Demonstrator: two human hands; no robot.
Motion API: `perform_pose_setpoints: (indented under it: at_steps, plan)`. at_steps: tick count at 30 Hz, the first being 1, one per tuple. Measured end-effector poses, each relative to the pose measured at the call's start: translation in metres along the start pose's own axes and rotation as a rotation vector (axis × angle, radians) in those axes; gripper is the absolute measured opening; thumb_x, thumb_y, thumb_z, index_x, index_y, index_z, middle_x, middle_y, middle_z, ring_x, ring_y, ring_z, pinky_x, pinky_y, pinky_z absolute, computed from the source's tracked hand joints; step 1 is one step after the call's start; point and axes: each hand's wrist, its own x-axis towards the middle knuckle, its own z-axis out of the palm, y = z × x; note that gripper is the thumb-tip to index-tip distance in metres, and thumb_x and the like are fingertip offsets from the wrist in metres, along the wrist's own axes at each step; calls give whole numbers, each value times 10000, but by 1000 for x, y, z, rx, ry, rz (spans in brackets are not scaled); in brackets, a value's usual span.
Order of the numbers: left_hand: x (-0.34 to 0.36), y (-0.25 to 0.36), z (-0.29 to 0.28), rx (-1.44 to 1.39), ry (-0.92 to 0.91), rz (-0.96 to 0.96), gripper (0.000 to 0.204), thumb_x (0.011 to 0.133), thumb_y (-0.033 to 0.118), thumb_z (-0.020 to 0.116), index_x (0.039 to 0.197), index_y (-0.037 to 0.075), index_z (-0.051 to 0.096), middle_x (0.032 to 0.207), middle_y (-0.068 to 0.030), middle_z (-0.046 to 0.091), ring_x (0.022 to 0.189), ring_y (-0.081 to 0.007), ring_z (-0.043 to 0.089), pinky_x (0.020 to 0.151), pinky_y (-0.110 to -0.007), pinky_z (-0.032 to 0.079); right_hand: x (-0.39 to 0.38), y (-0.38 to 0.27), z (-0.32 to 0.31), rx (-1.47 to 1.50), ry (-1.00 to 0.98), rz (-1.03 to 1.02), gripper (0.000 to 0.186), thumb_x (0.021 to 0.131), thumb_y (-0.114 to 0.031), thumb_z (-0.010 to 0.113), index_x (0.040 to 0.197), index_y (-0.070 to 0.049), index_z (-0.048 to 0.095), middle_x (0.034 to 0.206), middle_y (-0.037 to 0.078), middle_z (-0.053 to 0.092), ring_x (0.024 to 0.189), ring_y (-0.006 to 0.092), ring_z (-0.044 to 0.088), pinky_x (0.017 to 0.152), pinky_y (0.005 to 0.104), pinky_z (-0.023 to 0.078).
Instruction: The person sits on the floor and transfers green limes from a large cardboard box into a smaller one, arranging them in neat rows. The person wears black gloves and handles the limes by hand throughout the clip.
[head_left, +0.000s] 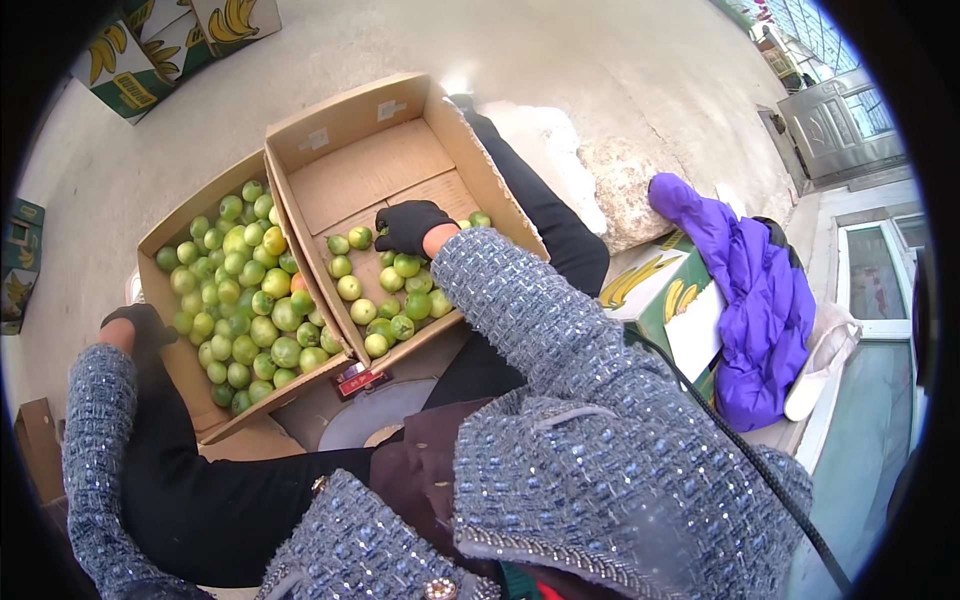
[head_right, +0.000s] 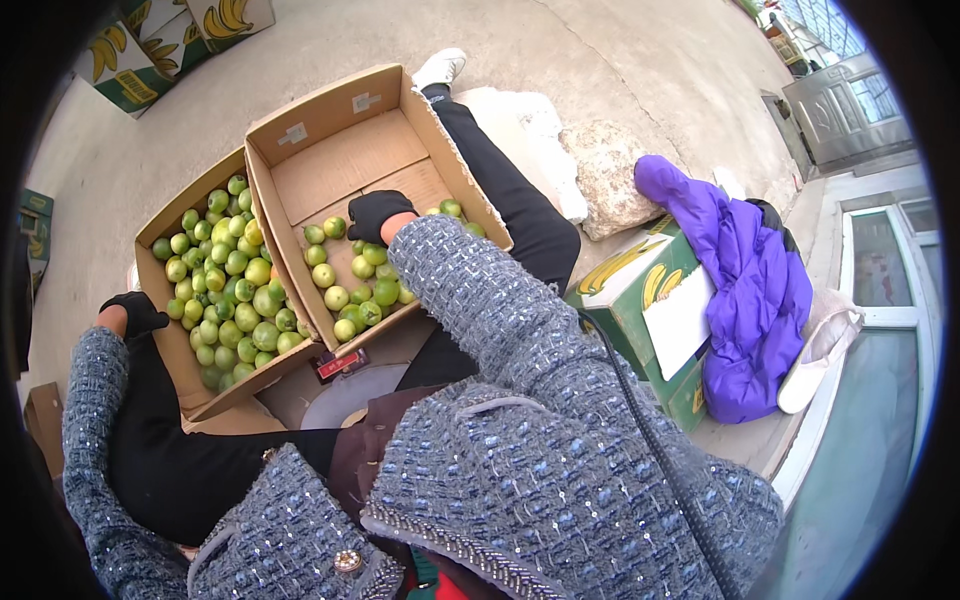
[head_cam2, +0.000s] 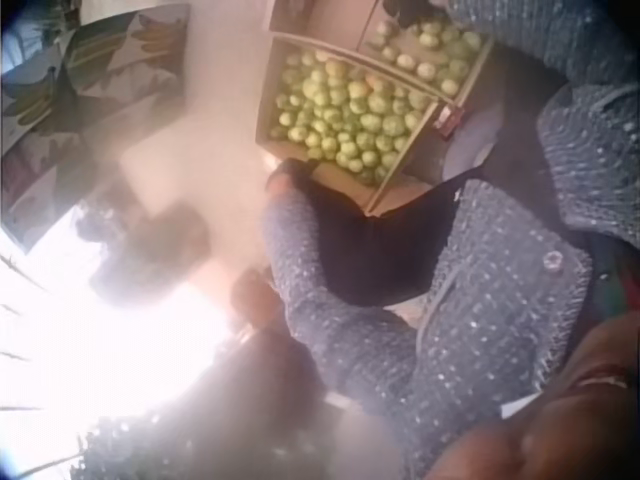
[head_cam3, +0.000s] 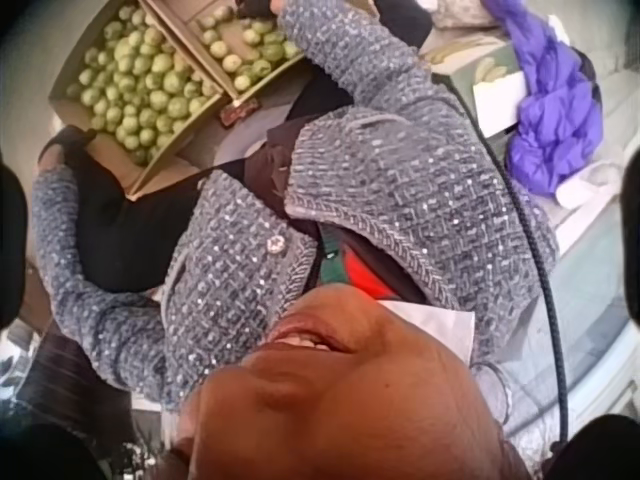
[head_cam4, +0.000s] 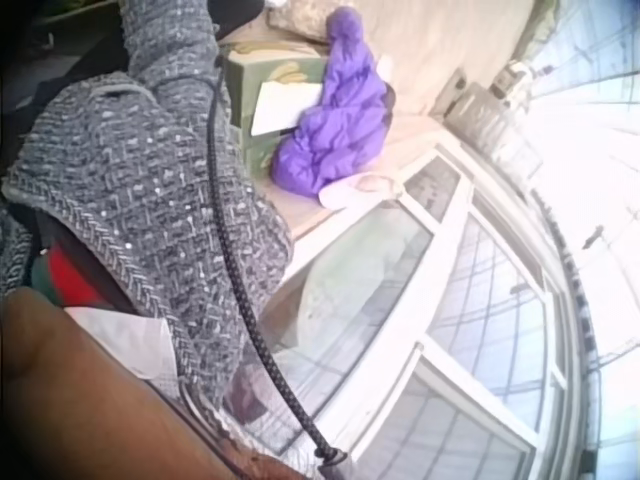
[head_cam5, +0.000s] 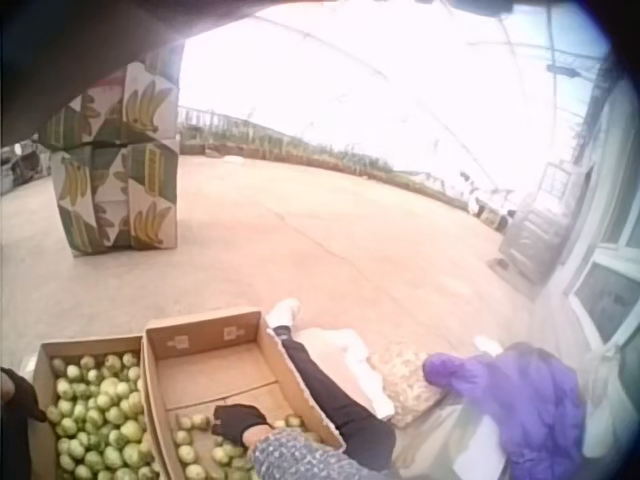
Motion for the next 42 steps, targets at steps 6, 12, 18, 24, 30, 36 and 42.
perform_pose_setpoints:
  at_steps: [6,12,18,24,30,36,42]
  plan:
    - [11,-4,10,17,-4,39,561,800,523,595,1105,60,683,1129,-158,662,1033,-284,642,890,-381,490,7,15,7,99,31,-36,363,803,-365,673,1072,-122,671,1051,124,681,1000,291,638,876,405,491]
    - [42,-15,23,42,-8,124,581,770,546,585,1062,57,698,1064,-172,679,985,-294,651,874,-390,493,-38,-56,-36,587,341,-224,338,826,-273,683,1116,-110,626,1030,120,684,922,284,660,820,374,511]
    - [21,-8,17,29,-29,85,628,769,579,561,1083,51,690,1086,-164,677,989,-306,645,879,-392,488,-40,-166,27,-1,342,-707,172,759,-112,632,927,-76,615,901,123,605,753,295,658,636,415,524]
    - [13,-5,15,-12,23,71,603,773,576,559,1060,67,703,1073,-161,681,981,-292,652,876,-399,491,-29,-183,80,-283,272,-688,120,697,-78,654,803,-32,684,802,130,629,728,267,666,587,369,512]
    - [9,-5,20,-32,68,29,515,807,503,606,1078,75,697,1080,-126,688,996,-271,659,867,-367,506,-41,-183,59,-263,338,-652,114,704,-97,628,783,-47,693,784,120,646,730,275,667,600,403,509]
    - [-4,-3,13,-71,73,62,514,802,485,606,1092,69,687,1103,-130,679,1005,-281,652,866,-363,504,-21,-29,-46,77,468,-142,265,821,-232,634,1070,-149,671,1027,108,641,946,299,633,829,411,502]
    - [-6,8,6,15,33,87,485,843,457,579,1136,80,667,1151,-148,653,1029,-289,637,874,-365,495,-3,39,-13,31,193,55,320,813,-249,666,1113,-146,623,1077,149,630,1039,332,609,882,439,489]
